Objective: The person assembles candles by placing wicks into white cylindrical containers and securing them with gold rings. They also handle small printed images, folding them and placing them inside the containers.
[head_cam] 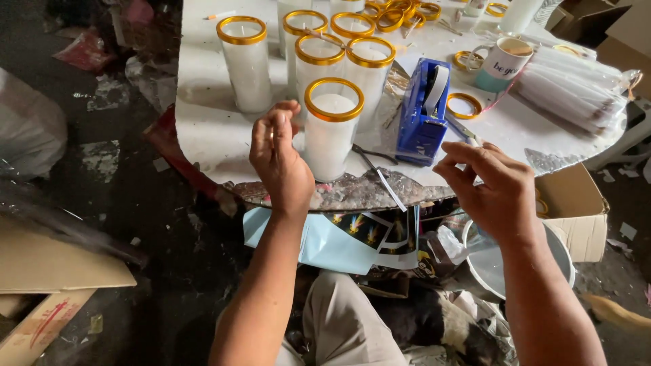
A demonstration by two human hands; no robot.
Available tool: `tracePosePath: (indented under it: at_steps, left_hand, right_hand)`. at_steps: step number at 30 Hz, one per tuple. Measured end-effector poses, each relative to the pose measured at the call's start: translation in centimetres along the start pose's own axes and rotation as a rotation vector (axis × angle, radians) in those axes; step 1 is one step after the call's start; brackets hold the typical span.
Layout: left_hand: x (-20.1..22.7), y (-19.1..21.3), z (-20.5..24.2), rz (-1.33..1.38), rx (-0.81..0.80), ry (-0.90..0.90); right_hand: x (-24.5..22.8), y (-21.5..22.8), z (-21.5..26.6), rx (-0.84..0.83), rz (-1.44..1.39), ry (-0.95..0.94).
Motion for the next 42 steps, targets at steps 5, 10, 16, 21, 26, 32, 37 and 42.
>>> tracePosePath:
  at_steps: [5,10,16,21,26,32,37,42]
  left_hand:
    - [-3.8,-1.8,-1.5,0.266,-0.099,0.098]
    - [-6.1,-2.1,-3.5,0.25,-0.083,0.163]
    - [-1.5,-1.8,-1.1,-0.197,-0.322,-0.102]
    - [-1.8,-4.7,0.6,-0.463,-0.477,-0.272]
    - [-4.0,-4.6,-1.0,-0.502,-0.407,-0.377]
    - [-2.6,-3.8,-1.7,-0.389,-0.55,-0.282]
    - [-2.1,-3.5,-2.3,-0.292,-0.665,-0.298]
    - [-2.6,-3.8,-3.8,-0.184,-0.83,-0.203]
  right_hand:
    - [1.5,-0.5,-0.3,-0.028,0.004,-0.052]
    - [2.0,-0.7,-0.2,-0.022,-0.014,-0.05]
    - [1.5,-0.7,0.0,-0.023,-0.041,-0.044]
    - [-0.1,-0.4,-0.4,0.049,-0.24,0.0]
    - [-0.8,-0.2,-1.5,0.133,-0.072,0.057]
    - [2.9,-2.6,-5.6,0.241,-0.012,0.095]
    - [6.8,-9.2,-8.2,0.173,-0.225,-0.182]
    - [5.0,-11.5,-9.8,0.014,-0.69,-0.195]
Point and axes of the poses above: each hand's wrist, its own z-axis away from the middle knuckle, its own y-axis out of the back of the hand, x = y × z, the point moved 7 cm from there along -z, towards the middle knuckle, and after that the axes turned 2 degrees about -z, right-handed, at the moved point
